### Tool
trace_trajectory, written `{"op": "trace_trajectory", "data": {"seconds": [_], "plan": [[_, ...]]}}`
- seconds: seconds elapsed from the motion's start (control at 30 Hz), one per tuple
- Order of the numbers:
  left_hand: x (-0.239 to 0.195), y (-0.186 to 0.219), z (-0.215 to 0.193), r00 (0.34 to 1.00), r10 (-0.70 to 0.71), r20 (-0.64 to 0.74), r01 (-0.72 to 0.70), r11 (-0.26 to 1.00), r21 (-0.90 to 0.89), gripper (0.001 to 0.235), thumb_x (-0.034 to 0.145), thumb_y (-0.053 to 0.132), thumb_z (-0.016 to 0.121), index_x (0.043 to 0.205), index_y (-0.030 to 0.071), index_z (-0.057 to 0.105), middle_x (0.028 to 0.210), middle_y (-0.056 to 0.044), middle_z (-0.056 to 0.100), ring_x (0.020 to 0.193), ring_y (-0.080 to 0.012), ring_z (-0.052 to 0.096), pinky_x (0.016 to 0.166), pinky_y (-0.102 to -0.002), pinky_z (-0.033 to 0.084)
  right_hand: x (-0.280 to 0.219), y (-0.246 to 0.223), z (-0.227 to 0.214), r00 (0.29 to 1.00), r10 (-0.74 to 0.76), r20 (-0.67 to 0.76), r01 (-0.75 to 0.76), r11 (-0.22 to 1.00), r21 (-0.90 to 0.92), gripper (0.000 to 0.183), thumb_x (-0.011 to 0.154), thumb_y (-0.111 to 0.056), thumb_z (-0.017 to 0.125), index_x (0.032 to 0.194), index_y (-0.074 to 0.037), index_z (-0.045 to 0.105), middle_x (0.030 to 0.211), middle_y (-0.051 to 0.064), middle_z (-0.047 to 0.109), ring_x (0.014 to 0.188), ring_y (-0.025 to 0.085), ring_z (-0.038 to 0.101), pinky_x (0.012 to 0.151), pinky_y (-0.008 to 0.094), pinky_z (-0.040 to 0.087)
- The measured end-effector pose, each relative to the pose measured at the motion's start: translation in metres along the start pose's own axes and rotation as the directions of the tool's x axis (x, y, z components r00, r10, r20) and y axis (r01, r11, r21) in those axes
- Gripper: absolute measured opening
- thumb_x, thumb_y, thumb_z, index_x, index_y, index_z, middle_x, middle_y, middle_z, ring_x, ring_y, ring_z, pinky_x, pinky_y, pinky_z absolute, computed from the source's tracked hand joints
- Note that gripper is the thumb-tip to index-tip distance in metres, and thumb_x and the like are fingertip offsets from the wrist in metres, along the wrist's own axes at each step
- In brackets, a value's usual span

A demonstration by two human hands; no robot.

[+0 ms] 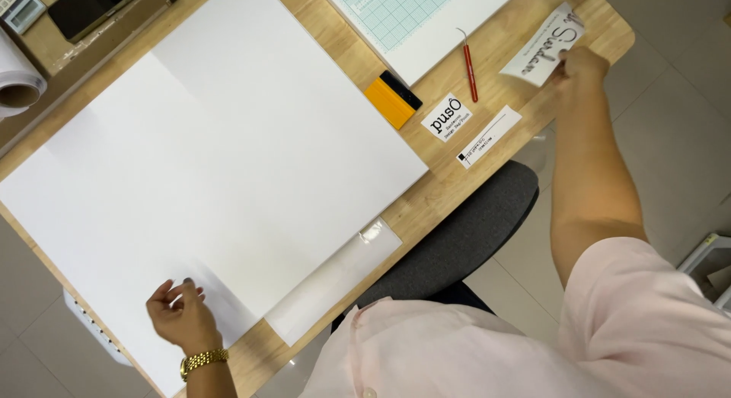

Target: Applying a vinyl decal to a white board using a squeegee tool for adhesion

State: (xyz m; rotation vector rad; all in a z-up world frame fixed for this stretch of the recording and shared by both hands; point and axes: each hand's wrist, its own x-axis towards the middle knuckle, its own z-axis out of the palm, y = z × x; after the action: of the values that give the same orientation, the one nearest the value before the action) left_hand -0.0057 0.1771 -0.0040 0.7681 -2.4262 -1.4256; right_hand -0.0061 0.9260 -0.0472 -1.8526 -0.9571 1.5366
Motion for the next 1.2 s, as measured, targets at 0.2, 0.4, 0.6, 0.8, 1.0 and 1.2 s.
{"op": "trace_trajectory", "data": {"seconds": [0.2, 0.4, 0.6, 0.8, 1.0, 1.2], "plan": [[-0.021, 0.013, 0.018, 0.986, -0.125, 0.113, 0.134, 0.988, -0.073, 0.022, 0.095, 0.009, 0.066, 0.115, 0.012, 0.057, 0.091, 0.004, 0.059, 0.078, -0.0109, 0.067, 0.073, -0.026, 0.062, -0.045, -0.025, -0.033, 0.979, 0.071, 0.19, -0.117, 0.962, 0.247, 0.035, 0.091, 0.015, 0.054, 0.12, 0.005, 0.069, 0.112, 0.02, 0.083, 0.095, 0.032, 0.085, 0.085, 0.047, 0.076], [-0.048, 0.051, 0.043, 0.859, -0.237, 0.454, 0.323, 0.939, -0.121, 0.029, 0.094, 0.011, 0.064, 0.123, 0.006, 0.058, 0.104, -0.009, 0.066, 0.094, -0.0253, 0.071, 0.086, -0.035, 0.063, -0.172, 0.005, -0.063, 0.586, -0.09, 0.805, 0.64, 0.661, -0.392, 0.033, 0.092, -0.002, 0.058, 0.119, -0.019, 0.069, 0.111, -0.002, 0.072, 0.095, 0.014, 0.066, 0.086, 0.034, 0.056], [-0.064, 0.057, 0.065, 0.516, -0.02, 0.856, 0.479, 0.836, -0.269, 0.09, 0.087, 0.062, 0.062, 0.156, 0.013, 0.032, 0.151, -0.018, 0.049, 0.135, -0.0317, 0.051, 0.111, -0.048, 0.043, -0.323, 0.058, -0.034, -0.2, 0.393, 0.898, 0.932, 0.36, 0.05, 0.025, 0.089, -0.008, 0.071, 0.111, -0.012, 0.081, 0.083, 0.007, 0.076, 0.08, 0.022, 0.069, 0.079, 0.038, 0.057], [-0.043, -0.006, 0.06, 0.626, -0.05, 0.778, 0.428, 0.857, -0.289, 0.077, 0.077, -0.008, 0.079, 0.145, 0.006, 0.048, 0.112, -0.01, 0.073, 0.088, -0.0159, 0.073, 0.076, -0.029, 0.065, -0.34, 0.14, 0.021, -0.066, 0.46, 0.885, 0.992, 0.124, 0.01, 0.024, 0.085, -0.013, 0.074, 0.108, -0.012, 0.082, 0.088, 0.009, 0.077, 0.075, 0.026, 0.07, 0.071, 0.037, 0.056], [-0.05, -0.051, 0.038, 0.921, -0.129, 0.367, 0.191, 0.972, -0.137, 0.062, 0.076, 0.004, 0.086, 0.131, 0.017, 0.061, 0.097, 0.001, 0.067, 0.075, -0.005, 0.061, 0.065, -0.016, 0.057, -0.311, 0.203, 0.035, 0.065, 0.377, 0.924, 0.996, -0.083, -0.036, 0.045, 0.066, -0.033, 0.094, 0.107, -0.021, 0.082, 0.086, 0.002, 0.076, 0.081, 0.023, 0.074, 0.07, 0.035, 0.058], [-0.066, -0.059, 0.032, 0.987, 0.044, 0.154, -0.055, 0.996, 0.07, 0.056, 0.081, 0.005, 0.08, 0.131, 0.016, 0.057, 0.085, 0.005, 0.067, 0.085, -0.0122, 0.068, 0.08, -0.03, 0.055, -0.321, 0.262, 0.022, -0.16, -0.059, 0.985, 0.938, -0.32, 0.133, 0.042, 0.073, -0.022, 0.09, 0.112, -0.017, 0.075, 0.099, 0.004, 0.068, 0.096, 0.026, 0.064, 0.082, 0.04, 0.053]]}}
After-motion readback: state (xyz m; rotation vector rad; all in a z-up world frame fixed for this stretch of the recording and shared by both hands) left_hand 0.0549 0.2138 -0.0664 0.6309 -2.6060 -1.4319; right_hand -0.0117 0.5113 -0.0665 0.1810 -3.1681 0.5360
